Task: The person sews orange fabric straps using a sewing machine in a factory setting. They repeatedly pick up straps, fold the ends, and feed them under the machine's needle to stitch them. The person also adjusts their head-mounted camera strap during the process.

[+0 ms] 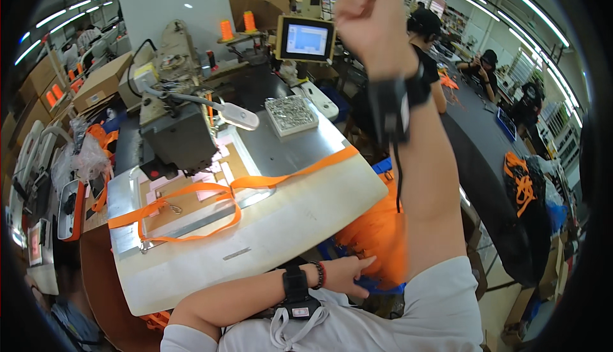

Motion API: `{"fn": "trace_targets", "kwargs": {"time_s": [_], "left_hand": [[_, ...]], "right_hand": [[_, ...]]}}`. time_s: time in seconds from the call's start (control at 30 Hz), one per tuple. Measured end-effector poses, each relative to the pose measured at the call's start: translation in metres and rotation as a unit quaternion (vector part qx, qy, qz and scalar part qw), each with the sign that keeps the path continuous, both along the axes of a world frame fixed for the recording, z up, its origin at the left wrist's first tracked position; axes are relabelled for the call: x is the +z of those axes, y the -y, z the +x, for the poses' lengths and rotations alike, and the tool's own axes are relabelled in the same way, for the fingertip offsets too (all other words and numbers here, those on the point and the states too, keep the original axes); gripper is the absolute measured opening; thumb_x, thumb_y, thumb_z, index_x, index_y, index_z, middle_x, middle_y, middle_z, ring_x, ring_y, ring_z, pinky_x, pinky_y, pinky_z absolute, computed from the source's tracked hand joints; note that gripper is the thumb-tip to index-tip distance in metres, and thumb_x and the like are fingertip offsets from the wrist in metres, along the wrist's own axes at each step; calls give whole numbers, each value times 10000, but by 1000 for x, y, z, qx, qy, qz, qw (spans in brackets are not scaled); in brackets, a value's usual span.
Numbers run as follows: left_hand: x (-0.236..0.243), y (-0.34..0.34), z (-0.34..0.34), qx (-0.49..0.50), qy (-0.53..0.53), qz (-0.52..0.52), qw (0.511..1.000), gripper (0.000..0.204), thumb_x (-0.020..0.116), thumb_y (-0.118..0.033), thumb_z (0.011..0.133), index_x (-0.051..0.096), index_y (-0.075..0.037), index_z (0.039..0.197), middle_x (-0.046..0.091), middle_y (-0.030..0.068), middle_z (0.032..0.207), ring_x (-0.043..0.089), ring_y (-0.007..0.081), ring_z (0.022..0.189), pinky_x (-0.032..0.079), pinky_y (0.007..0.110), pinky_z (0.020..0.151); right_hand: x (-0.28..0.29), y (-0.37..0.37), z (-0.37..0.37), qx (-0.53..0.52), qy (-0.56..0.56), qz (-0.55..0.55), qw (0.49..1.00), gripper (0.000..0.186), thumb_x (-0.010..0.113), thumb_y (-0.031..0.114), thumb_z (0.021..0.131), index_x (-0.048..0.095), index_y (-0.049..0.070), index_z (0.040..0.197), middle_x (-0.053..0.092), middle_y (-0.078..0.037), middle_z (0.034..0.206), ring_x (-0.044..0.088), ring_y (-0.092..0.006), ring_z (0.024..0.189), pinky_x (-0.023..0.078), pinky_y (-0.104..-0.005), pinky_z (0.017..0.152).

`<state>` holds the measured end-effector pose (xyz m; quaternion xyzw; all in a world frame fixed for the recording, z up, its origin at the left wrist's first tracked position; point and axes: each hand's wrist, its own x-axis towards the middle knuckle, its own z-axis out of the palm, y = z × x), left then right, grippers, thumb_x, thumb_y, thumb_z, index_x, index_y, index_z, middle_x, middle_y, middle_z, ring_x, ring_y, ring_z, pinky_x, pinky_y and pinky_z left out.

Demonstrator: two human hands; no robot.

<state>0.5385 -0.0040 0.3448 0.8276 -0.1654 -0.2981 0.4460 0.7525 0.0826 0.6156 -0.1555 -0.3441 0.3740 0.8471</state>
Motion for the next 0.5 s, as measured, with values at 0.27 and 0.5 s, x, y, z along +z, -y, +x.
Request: {"fn": "trace_targets", "kwargs": {"time_s": [0.27, 0.5], "left_hand": [[1, -30, -30, 118, -7, -279, 953, 666, 689, -203, 930, 359, -42, 1486, 545, 142, 1247, 618, 205, 1094, 552, 330, 905], [8, -21, -36, 119, 79, -196, 970, 523, 700, -187, 910, 521, -33, 1377, 598, 147, 1175, 661, 185, 871, 551, 277, 788]], "right_hand": [[-119, 22, -135, 269, -67, -180, 944, 252, 585, 287, 940, 600, 80, 796, 402, 40, 580, 373, -94, 488, 287, -249, 457], [-111, -6, -113, 117, -19, -96, 988, 257, 570, 272, 953, 560, 78, 784, 388, 47, 574, 347, -78, 483, 275, -227, 452]]}}
